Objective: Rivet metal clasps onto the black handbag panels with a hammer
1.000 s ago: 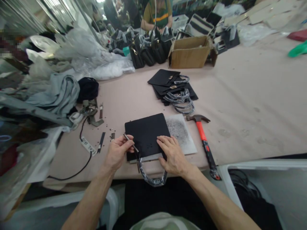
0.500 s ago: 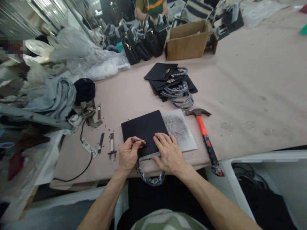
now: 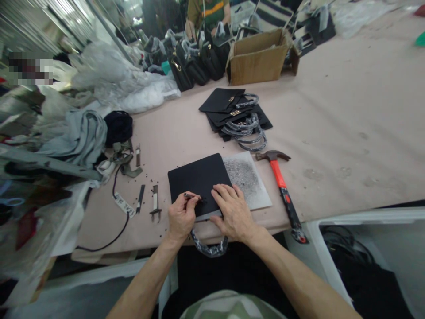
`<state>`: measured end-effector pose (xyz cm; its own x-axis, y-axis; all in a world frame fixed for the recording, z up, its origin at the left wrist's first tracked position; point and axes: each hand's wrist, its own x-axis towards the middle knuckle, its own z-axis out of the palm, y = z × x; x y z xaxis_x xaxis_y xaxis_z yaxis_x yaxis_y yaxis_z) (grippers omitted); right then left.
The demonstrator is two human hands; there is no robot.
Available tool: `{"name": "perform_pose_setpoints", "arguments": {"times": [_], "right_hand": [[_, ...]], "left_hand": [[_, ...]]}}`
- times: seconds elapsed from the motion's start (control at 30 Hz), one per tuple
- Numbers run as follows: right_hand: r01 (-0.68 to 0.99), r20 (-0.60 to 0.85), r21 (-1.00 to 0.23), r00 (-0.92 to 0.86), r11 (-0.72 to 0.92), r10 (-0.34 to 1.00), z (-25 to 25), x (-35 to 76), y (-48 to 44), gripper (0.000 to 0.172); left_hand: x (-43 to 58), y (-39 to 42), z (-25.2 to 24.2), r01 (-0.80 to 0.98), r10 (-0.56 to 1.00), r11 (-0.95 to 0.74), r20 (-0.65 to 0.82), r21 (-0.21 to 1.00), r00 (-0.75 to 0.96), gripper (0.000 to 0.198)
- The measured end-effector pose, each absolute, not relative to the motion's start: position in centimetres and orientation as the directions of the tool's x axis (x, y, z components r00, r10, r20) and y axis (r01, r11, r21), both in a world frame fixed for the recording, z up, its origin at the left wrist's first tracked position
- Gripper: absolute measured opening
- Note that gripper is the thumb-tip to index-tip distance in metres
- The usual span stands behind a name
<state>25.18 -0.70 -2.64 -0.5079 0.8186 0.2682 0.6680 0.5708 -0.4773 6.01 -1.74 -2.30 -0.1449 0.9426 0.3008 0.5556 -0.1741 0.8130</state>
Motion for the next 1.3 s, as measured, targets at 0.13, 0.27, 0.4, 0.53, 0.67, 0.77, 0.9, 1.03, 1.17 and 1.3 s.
{"name": "perform_pose_setpoints", "arguments": {"times": [0.13, 0.27, 0.4, 0.53, 0.67, 0.77, 0.9, 1.03, 1.17, 1.3], "right_hand": [[0.591, 0.385, -0.602, -0.374, 0.536, 0.844, -2.4, 27.5, 0.3, 0.047], [0.792, 0.387, -0.540, -0.068, 0.286, 0.920, -2.2, 32.6, 1.8, 0.041], [0.961, 0.170, -0.271, 0.102, -0.053, 0.980, -2.4, 37.3, 2.4, 0.048], [0.894, -0.078, -0.346, 0.276, -0.286, 0.958, -1.8, 38.5, 2.8, 0.029], [0.400, -0.408, -0.807, 0.156, -0.435, 0.900, 0.7, 37.4, 4.0, 0.017], [0.251, -0.421, -0.874, 0.038, -0.416, 0.906, 4.0, 35.7, 3.7, 0.021], [0.261, -0.221, -0.941, 0.014, -0.216, 0.975, 8.5, 32.7, 1.0, 0.033], [0.662, 0.182, -0.681, -0.259, 0.312, 0.949, 10.1, 30.4, -1.2, 0.038], [0.728, 0.144, -0.452, -0.510, 0.515, 0.848, 10.5, 29.6, -1.4, 0.034], [0.702, 0.286, -0.551, -0.350, 0.452, 0.892, 12.2, 29.0, -1.7, 0.032]], "left_hand": [[5.7, -1.8, -2.4, 0.610, 0.925, -0.267, 0.376, 0.746, -0.056, 0.013], [5.3, -1.4, -2.1, 0.610, 0.940, -0.298, 0.338, 0.734, 0.053, 0.015], [5.4, -0.9, -1.7, 0.624, 0.957, -0.248, 0.289, 0.741, 0.036, 0.014], [5.5, -0.7, -1.9, 0.612, 0.953, -0.253, 0.302, 0.749, 0.024, 0.012], [5.6, -0.9, -2.4, 0.584, 0.942, -0.293, 0.331, 0.757, 0.043, 0.014], [5.6, -1.0, -2.5, 0.589, 0.946, -0.275, 0.322, 0.760, 0.025, 0.014], [5.8, -0.9, -2.4, 0.600, 0.940, -0.294, 0.339, 0.744, 0.040, 0.014], [5.8, -1.0, -2.4, 0.615, 0.928, -0.321, 0.370, 0.720, 0.051, 0.015], [5.8, -1.0, -2.7, 0.623, 0.925, -0.326, 0.377, 0.711, 0.054, 0.014], [5.7, -1.0, -2.7, 0.624, 0.915, -0.356, 0.394, 0.696, 0.083, 0.014]]}}
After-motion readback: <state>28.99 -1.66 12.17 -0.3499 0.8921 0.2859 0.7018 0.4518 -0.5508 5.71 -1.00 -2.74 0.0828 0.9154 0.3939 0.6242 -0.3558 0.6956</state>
